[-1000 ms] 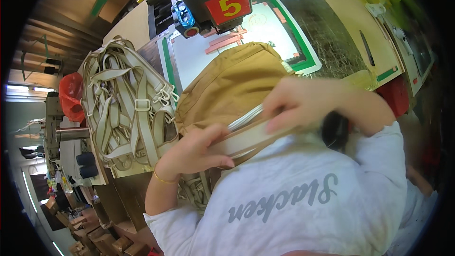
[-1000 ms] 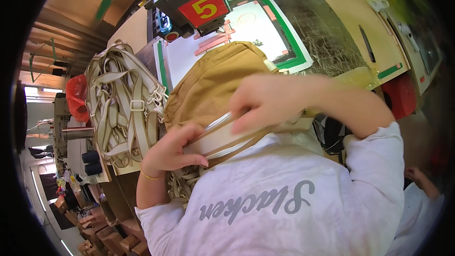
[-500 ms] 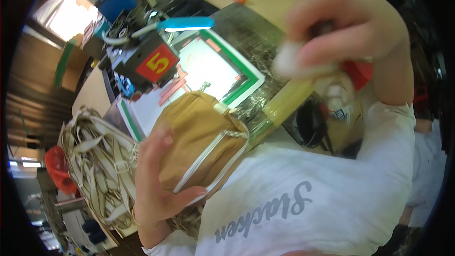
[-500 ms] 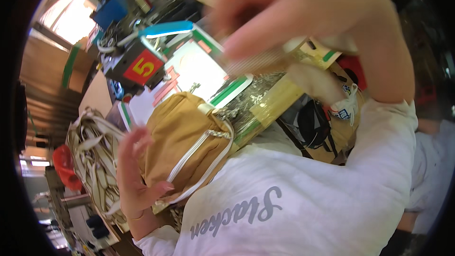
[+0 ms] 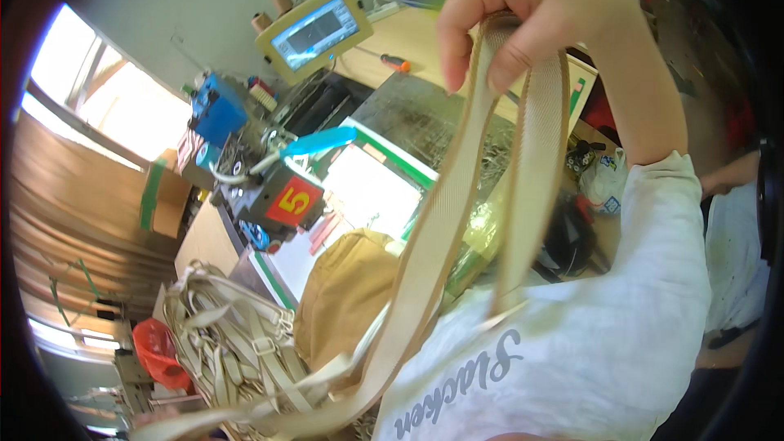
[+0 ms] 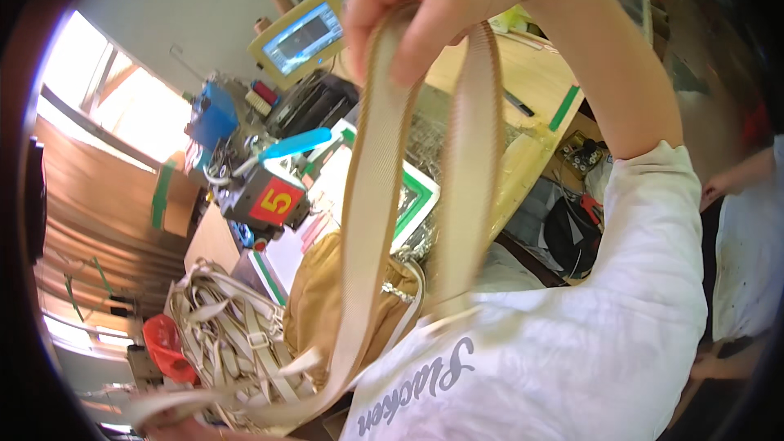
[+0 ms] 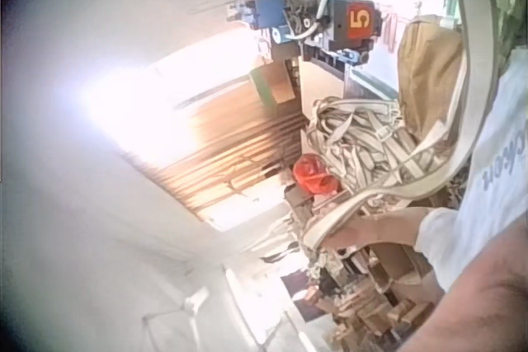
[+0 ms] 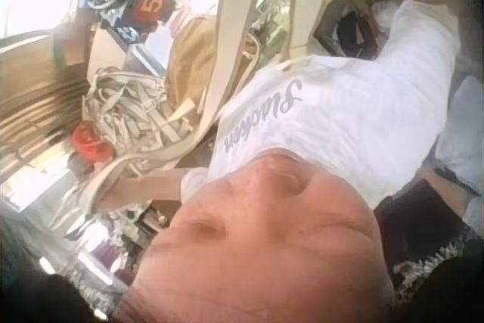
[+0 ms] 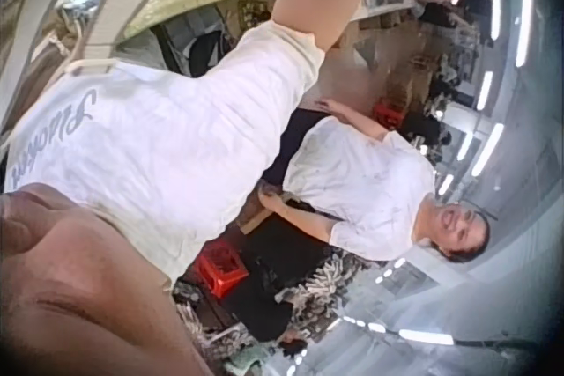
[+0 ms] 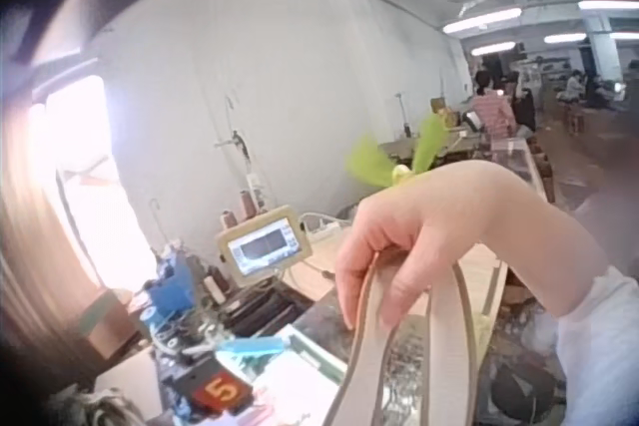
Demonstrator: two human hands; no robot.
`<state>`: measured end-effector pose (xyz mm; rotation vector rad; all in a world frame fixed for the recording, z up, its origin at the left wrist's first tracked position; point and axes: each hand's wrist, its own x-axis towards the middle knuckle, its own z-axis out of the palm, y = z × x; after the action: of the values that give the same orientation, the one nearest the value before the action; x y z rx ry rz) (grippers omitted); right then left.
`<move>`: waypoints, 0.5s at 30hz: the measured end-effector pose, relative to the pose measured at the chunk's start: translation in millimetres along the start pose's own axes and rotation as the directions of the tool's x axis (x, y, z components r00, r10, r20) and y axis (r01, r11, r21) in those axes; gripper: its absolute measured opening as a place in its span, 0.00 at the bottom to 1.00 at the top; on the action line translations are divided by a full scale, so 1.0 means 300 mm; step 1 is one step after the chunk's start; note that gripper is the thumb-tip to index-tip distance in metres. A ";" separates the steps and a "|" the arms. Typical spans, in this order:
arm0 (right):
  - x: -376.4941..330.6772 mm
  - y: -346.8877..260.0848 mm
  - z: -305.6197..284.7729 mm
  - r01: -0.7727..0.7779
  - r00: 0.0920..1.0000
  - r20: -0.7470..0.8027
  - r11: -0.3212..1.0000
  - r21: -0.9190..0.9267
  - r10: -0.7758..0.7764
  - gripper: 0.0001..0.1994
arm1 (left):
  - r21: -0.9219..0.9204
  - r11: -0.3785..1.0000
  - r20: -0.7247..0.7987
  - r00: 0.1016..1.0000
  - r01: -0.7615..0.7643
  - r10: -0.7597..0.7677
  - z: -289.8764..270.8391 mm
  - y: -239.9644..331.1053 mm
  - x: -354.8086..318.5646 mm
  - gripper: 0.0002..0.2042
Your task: The person attaches a shoulder strap to a bag by threading the webbing strap through plastic buckles and adjusting it by hand.
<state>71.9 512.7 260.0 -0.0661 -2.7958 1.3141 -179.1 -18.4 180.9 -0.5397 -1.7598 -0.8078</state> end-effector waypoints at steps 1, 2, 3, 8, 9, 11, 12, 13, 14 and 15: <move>-0.051 0.082 -0.035 0.001 1.000 -0.015 1.000 -0.012 -0.001 0.07 | 0.311 0.917 0.083 0.968 -0.249 0.235 -0.088 -0.142 0.026 0.19; -0.097 0.188 -0.081 0.002 1.000 -0.031 1.000 -0.021 -0.002 0.06 | 0.334 0.942 -0.072 0.995 -0.042 0.071 -0.146 -0.320 -0.014 0.22; -0.117 0.246 -0.103 -0.071 0.996 -0.058 0.997 0.036 0.073 0.06 | 0.282 0.958 -0.061 0.996 -0.052 0.072 -0.021 -0.333 0.019 0.22; -0.163 0.419 -0.107 -0.209 0.975 0.109 0.967 0.143 0.195 0.07 | 0.140 0.986 0.038 0.996 -0.086 0.081 0.155 -0.336 0.102 0.22; -0.151 0.435 -0.091 -0.183 0.974 0.160 0.976 0.118 0.163 0.07 | 0.119 0.989 0.065 0.994 -0.092 0.085 0.181 -0.326 0.116 0.22; -0.142 0.505 -0.080 -0.189 0.976 0.144 0.966 0.179 0.164 0.05 | 0.078 0.992 0.114 0.989 -0.104 0.094 0.232 -0.308 0.148 0.22; -0.143 0.532 -0.076 -0.224 0.966 0.177 0.954 0.198 0.190 0.05 | 0.057 0.992 0.137 0.985 -0.109 0.100 0.256 -0.299 0.166 0.22; -0.142 0.557 -0.077 -0.257 0.954 0.211 0.943 0.214 0.212 0.05 | 0.038 0.993 0.158 0.982 -0.113 0.105 0.278 -0.285 0.183 0.22; -0.142 0.574 -0.078 -0.333 0.927 0.246 0.922 0.196 0.283 0.05 | 0.021 0.993 0.177 0.978 -0.116 0.111 0.297 -0.271 0.199 0.22; -0.141 0.615 -0.078 -0.334 0.929 0.235 0.920 0.206 0.285 0.05 | 0.005 0.993 0.195 0.974 -0.120 0.117 0.314 -0.258 0.215 0.22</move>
<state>118.8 645.8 131.7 -0.4067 -2.8455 1.8239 -314.1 -1.8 203.5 -0.7254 -1.8909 -0.6743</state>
